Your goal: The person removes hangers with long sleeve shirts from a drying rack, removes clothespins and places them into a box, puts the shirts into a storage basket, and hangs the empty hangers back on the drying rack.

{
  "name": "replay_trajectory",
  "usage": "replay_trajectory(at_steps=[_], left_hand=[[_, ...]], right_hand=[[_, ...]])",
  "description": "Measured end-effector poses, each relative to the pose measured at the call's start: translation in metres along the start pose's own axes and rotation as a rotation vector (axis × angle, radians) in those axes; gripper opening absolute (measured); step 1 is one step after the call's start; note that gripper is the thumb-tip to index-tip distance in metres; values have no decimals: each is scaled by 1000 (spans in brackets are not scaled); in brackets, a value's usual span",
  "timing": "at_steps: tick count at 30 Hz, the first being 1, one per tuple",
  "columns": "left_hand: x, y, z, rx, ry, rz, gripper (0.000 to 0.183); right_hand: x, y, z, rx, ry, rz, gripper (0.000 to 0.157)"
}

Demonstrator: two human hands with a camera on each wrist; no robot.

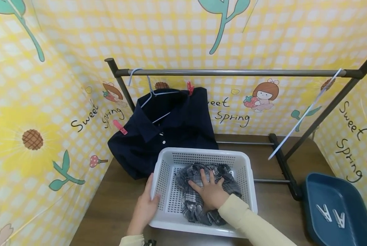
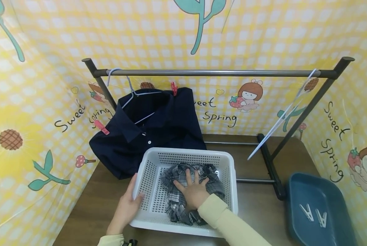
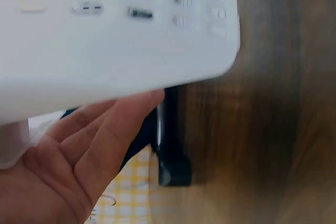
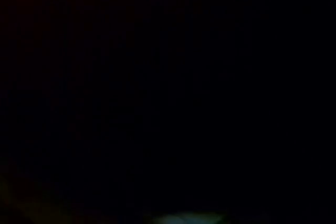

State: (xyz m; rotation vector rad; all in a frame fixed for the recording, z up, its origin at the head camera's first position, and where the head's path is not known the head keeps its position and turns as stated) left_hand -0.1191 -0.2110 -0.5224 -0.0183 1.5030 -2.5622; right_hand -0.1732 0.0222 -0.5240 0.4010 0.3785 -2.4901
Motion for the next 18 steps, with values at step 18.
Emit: replay_trajectory(at_steps=[18], left_hand=[[-9,-31,-31,135,68,-22,70]], right_hand=[[-84,-33,53,261,-253,-24,74]])
Point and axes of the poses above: each hand's wrist, its own x-axis towards the middle knuckle, its own z-axis out of the back of the hand, y = z × x, the point moved 5 cm from there along x, towards the middle knuckle, and after that the axes turned 10 degrees about -x, right-handed, at the moved point
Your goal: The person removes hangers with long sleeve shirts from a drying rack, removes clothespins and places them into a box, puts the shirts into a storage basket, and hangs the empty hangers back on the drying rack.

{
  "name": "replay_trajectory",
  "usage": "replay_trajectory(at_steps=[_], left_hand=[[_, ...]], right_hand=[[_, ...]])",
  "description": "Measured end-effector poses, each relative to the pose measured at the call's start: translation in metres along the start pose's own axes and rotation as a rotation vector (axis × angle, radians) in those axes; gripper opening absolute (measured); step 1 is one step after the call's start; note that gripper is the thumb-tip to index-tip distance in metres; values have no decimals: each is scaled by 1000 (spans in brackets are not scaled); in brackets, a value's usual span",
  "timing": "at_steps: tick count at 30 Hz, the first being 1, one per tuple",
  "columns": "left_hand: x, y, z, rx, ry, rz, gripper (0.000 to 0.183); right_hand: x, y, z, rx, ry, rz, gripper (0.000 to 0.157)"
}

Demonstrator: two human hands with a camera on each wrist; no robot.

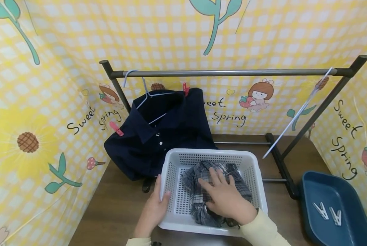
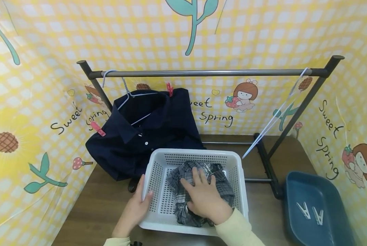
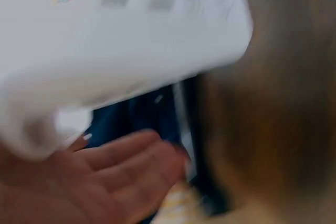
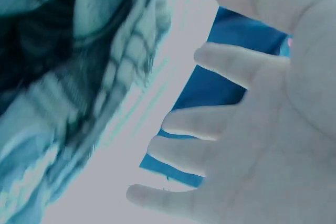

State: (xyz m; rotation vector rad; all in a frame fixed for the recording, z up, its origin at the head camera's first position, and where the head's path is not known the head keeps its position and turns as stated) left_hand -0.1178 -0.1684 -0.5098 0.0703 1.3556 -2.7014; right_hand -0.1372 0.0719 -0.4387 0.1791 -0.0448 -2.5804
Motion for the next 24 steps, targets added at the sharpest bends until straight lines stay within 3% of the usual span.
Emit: replay_trajectory(at_steps=[5,8,11,17,24], left_hand=[[-2,-27,17,301,-10,-216,77],[-3,-50,22,366,-13,-345,77],[-2,-71,18,376,25,-425,77],[0,-98,4,435,71,-479,85],[-1,-109,-5,479,48,-509,98]], right_hand=[[-18,-21,13,-80,-216,-144,86],[-28,-32,15,-106,-271,-219,96],[-35,-36,13,-94,-265,-243,103],[-42,-32,8,-79,-232,-238,111],[-47,-34,6,-100,-226,-262,120]])
Point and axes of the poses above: each hand's wrist, its own x-axis towards the middle knuckle, its own z-axis out of the back of the hand, y = z × x, the point moved 5 cm from there along x, towards the middle knuckle, and after that the axes turned 10 degrees about -x, right-handed, at the moved point
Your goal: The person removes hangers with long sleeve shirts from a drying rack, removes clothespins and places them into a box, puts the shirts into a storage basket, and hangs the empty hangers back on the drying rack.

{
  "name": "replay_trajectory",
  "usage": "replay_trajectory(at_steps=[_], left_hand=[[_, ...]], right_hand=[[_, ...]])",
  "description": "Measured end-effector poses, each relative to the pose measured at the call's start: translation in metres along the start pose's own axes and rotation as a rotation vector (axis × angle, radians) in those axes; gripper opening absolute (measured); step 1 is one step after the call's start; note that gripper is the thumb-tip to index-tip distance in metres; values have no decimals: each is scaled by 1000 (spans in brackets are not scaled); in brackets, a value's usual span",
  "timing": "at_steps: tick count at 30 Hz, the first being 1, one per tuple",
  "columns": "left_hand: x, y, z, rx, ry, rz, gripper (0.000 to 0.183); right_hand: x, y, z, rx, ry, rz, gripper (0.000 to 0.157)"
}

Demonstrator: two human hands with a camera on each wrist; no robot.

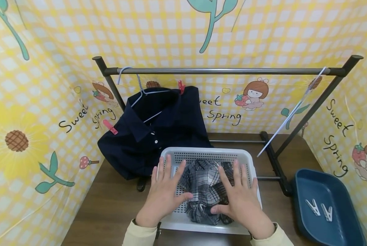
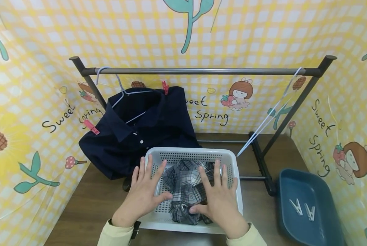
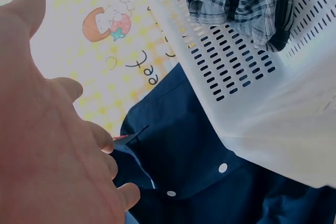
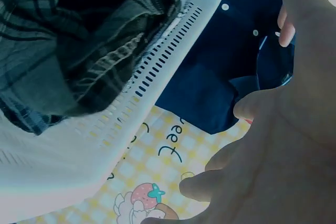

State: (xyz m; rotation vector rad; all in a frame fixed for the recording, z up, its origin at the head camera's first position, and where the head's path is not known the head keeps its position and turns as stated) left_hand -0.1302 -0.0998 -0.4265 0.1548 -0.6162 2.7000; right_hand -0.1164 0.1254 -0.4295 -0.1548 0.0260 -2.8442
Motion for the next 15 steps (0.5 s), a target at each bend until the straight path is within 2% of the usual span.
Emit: replay_trajectory(at_steps=[6,15], left_hand=[[1,-1,-7,14,52,14,100],[1,3,-12,-51,82,45,101]], right_hand=[[-2,-1,-6,-5,15,-10,121],[-2,-1,-13,-3,5,-7,120]])
Point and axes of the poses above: each hand's wrist, its own x-axis towards the middle knuckle, its own z-axis out of the back of the hand, y = z × x, the point moved 5 cm from there along x, towards the middle knuckle, and after that the axes turned 10 degrees about -x, right-handed, at the moved point
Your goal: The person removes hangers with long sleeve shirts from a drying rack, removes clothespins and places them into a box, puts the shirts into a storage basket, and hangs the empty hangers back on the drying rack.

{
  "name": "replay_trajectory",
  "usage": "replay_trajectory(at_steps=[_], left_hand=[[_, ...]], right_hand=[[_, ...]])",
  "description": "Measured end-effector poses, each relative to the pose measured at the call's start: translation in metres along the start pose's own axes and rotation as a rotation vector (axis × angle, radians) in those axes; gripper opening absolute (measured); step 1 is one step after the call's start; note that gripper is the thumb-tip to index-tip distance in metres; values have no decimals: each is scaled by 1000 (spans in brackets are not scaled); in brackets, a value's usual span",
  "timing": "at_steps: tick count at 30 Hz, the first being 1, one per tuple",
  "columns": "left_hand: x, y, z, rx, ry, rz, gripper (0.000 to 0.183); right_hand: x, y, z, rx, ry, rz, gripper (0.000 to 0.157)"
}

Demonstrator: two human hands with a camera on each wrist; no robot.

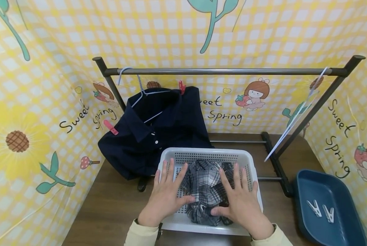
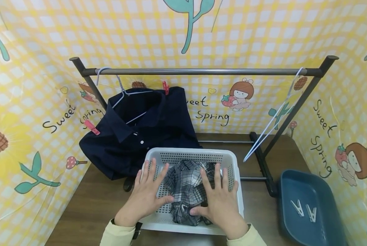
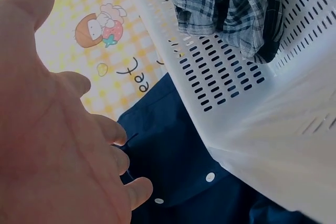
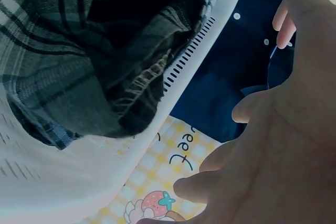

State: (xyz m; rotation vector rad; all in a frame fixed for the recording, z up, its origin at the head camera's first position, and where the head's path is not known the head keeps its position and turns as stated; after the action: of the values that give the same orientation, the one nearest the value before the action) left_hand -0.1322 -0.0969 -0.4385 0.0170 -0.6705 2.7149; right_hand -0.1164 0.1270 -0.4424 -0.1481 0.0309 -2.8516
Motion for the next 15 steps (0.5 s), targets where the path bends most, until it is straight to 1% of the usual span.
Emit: replay_trajectory(at_steps=[6,11,15], left_hand=[[-1,2,0,29,-10,-6,102],[-1,3,1,68,-42,-13,103],[-1,4,3,64,-38,-10,102]], right_hand=[[-1,0,-2,9,1,0,120],[-1,0,-3,9,0,0,120],[-1,1,-4,2,9,0,120]])
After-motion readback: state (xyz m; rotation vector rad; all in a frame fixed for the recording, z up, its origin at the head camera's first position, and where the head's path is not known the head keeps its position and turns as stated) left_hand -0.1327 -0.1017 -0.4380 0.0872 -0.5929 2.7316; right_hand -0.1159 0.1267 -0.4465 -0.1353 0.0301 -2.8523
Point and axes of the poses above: each hand's wrist, its own x-axis towards the middle knuckle, its own z-axis out of the back of the hand, y = z × x, the point moved 5 cm from there along x, towards the middle knuckle, and after that the axes turned 10 degrees about -x, right-handed, at the moved point
